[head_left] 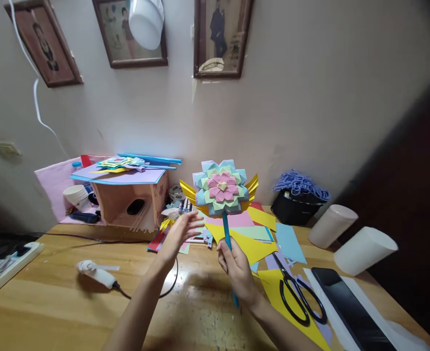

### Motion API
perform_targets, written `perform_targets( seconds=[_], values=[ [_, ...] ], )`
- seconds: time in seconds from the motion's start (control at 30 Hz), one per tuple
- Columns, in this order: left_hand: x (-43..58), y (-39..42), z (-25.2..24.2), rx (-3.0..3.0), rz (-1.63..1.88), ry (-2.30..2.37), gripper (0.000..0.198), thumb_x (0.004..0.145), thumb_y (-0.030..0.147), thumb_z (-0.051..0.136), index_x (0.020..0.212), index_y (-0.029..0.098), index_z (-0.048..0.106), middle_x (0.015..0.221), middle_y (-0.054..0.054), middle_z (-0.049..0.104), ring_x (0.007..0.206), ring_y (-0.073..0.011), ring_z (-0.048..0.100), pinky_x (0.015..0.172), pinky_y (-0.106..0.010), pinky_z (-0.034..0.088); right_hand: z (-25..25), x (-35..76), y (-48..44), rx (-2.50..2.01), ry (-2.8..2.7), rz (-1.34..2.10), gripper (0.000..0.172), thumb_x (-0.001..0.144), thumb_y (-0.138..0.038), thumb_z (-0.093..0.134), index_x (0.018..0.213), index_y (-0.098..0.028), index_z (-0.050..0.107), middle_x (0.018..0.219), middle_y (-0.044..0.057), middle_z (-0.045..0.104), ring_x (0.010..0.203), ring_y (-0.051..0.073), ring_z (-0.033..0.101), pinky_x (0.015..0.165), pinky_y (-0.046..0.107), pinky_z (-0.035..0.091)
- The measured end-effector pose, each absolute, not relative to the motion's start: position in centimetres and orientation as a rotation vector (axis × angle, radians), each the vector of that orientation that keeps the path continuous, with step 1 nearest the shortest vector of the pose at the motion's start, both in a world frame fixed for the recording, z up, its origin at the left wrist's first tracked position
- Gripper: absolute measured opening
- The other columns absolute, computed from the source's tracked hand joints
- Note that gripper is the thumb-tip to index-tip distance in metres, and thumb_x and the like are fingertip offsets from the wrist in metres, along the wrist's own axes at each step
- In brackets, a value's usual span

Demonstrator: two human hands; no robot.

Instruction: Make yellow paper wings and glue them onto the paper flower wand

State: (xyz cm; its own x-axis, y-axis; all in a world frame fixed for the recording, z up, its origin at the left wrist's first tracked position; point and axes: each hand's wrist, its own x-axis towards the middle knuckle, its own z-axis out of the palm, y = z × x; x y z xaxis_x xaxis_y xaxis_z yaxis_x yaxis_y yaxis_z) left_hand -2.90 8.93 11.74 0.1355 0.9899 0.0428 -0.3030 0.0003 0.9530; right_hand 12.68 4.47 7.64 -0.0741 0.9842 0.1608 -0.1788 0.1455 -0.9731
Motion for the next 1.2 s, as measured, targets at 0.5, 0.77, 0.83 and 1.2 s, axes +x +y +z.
perform_targets(
  seconds=[0.5, 0.77, 0.83, 1.2],
  values=[
    [1.4, 7.9, 9.2, 1.305, 1.092, 0.962, 0.037, 0.076, 0.051, 0.057, 0.070, 0.015, 0.061, 0.076, -0.006, 0.065, 0.074, -0.0180, 0.058, 0.079, -0.031, 0.044, 7.3, 13.5, 5.5, -1.071, -1.908, 0.957, 0.028, 0.091, -0.037, 0.042, 0.105, -0.018, 0.056, 0.098, 0.009, 0.063, 0.095, 0.022, 0.058, 0.083, 0.035, 0.043],
    [0.1, 8.5, 9.5, 1.165, 0.901, 0.866, 0.047, 0.067, 0.060, 0.063, 0.063, 0.016, 0.046, 0.048, 0.008, 0.031, 0.043, -0.0044, 0.021, 0.044, -0.019, 0.014, 10.1, 24.6, 10.7, -1.417, -1.433, 0.605, 0.034, 0.083, -0.049, 0.048, 0.091, -0.018, 0.058, 0.092, 0.009, 0.065, 0.079, 0.020, 0.061, 0.071, 0.035, 0.049],
    [0.2, 8.6, 9.4, 1.161, 0.854, 0.842, 0.048, 0.068, 0.061, 0.061, 0.068, 0.015, 0.050, 0.048, 0.010, 0.027, 0.043, -0.0041, 0.014, 0.043, -0.020, 0.008, 10.1, 26.2, 11.2, -1.436, -1.315, 0.484, 0.043, 0.076, -0.051, 0.057, 0.103, -0.018, 0.055, 0.105, 0.011, 0.063, 0.083, 0.021, 0.061, 0.074, 0.037, 0.050],
    [1.2, 8.2, 9.0, 1.096, 0.806, 0.785, 0.049, 0.064, 0.058, 0.066, 0.074, 0.013, 0.053, 0.049, 0.011, 0.021, 0.042, -0.0030, 0.010, 0.043, -0.021, 0.004, 10.8, 25.6, 11.0, -1.114, -1.185, 0.690, 0.039, 0.072, -0.050, 0.065, 0.092, -0.017, 0.057, 0.082, 0.007, 0.065, 0.073, 0.018, 0.062, 0.061, 0.029, 0.052]
  ],
)
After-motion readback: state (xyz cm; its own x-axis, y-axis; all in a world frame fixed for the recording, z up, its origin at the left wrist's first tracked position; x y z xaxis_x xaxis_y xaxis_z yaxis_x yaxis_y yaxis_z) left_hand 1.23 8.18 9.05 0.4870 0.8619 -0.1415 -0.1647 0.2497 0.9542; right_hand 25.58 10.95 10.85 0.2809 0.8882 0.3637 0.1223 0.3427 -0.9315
